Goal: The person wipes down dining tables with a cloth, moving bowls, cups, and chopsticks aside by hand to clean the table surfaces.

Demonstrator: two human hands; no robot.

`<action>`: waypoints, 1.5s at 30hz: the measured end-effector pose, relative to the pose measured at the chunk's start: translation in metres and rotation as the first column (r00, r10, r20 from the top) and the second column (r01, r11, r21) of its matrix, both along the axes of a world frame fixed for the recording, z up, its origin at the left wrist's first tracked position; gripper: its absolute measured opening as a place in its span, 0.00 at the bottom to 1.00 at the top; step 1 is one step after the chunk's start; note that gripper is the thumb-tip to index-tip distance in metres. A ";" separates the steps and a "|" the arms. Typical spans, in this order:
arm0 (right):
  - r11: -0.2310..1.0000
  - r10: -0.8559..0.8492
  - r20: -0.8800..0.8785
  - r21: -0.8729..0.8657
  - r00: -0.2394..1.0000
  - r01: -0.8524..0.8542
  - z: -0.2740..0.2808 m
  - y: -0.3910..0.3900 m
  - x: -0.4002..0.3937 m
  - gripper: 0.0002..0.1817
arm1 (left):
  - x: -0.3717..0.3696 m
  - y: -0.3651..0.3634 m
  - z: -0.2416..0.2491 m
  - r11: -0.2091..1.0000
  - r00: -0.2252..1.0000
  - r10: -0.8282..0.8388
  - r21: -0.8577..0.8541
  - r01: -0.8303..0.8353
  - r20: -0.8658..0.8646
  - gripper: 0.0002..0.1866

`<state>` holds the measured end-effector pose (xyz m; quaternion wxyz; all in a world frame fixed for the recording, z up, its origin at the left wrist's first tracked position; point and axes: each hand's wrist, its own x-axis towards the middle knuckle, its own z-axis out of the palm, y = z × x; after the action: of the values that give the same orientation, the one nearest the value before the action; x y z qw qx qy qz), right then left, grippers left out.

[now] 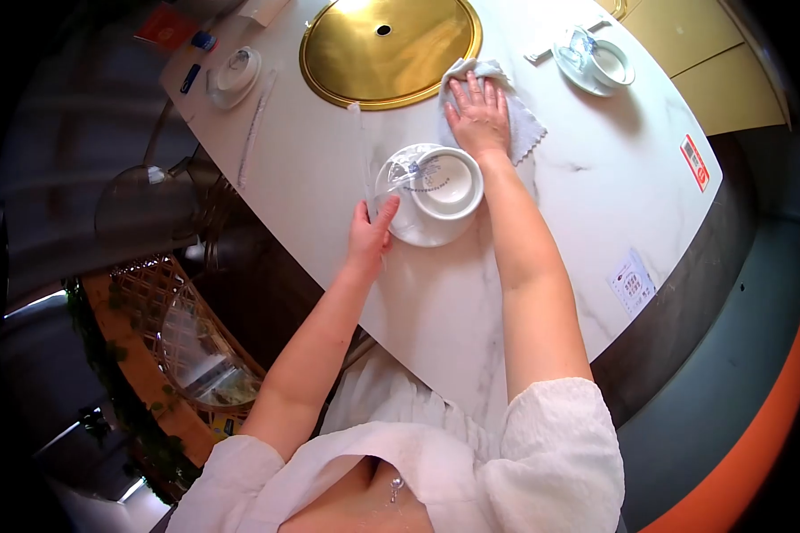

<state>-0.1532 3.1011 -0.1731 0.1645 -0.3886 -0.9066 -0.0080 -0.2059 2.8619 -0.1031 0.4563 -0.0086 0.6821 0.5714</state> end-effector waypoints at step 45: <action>0.919 0.125 -0.168 -0.353 0.978 -0.178 0.035 -0.324 0.099 0.28 | -0.072 -0.284 0.072 0.950 0.952 0.267 0.123 -0.286 0.149 0.34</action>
<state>-0.0540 2.7775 -0.1383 0.1534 -0.3406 -0.9055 0.2012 -0.2784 2.5779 -0.0308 0.4146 -0.1087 0.6001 0.6755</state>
